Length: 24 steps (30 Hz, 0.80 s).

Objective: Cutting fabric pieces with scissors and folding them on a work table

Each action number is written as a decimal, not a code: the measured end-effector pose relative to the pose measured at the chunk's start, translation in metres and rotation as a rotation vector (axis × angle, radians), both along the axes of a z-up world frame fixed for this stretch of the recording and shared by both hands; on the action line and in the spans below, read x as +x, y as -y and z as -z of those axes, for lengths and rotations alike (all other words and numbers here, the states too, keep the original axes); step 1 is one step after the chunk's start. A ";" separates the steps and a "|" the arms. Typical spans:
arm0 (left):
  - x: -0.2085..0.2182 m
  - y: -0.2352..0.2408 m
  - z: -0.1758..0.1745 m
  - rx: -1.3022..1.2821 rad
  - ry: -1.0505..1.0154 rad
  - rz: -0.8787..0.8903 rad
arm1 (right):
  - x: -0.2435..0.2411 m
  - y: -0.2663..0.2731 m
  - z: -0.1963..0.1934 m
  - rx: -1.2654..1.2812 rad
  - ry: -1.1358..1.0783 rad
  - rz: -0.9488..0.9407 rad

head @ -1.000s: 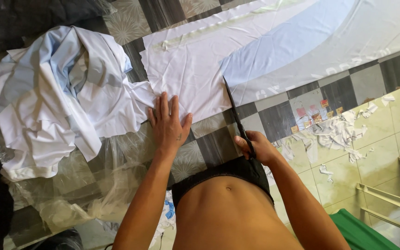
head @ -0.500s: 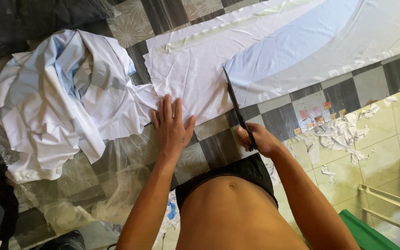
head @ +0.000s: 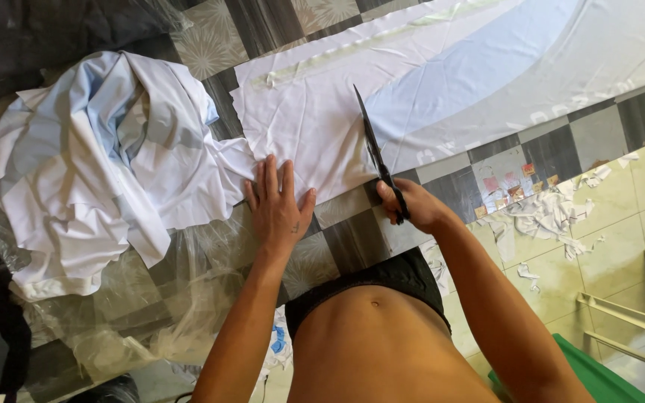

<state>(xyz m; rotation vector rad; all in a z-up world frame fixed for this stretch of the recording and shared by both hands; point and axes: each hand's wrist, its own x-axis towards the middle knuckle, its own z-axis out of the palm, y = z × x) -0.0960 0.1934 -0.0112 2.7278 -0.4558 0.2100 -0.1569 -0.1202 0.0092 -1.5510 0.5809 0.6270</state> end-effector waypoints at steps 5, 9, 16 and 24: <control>0.000 0.001 0.004 -0.021 0.008 0.001 | 0.011 -0.004 -0.001 0.036 0.003 0.056; -0.001 0.000 0.006 -0.010 0.006 -0.003 | 0.015 -0.005 -0.004 0.067 -0.029 0.086; -0.001 0.000 0.003 0.004 0.011 -0.001 | 0.044 -0.004 0.005 0.118 -0.006 0.104; -0.002 -0.002 0.005 0.003 -0.025 -0.006 | 0.066 -0.001 0.013 0.078 -0.008 0.080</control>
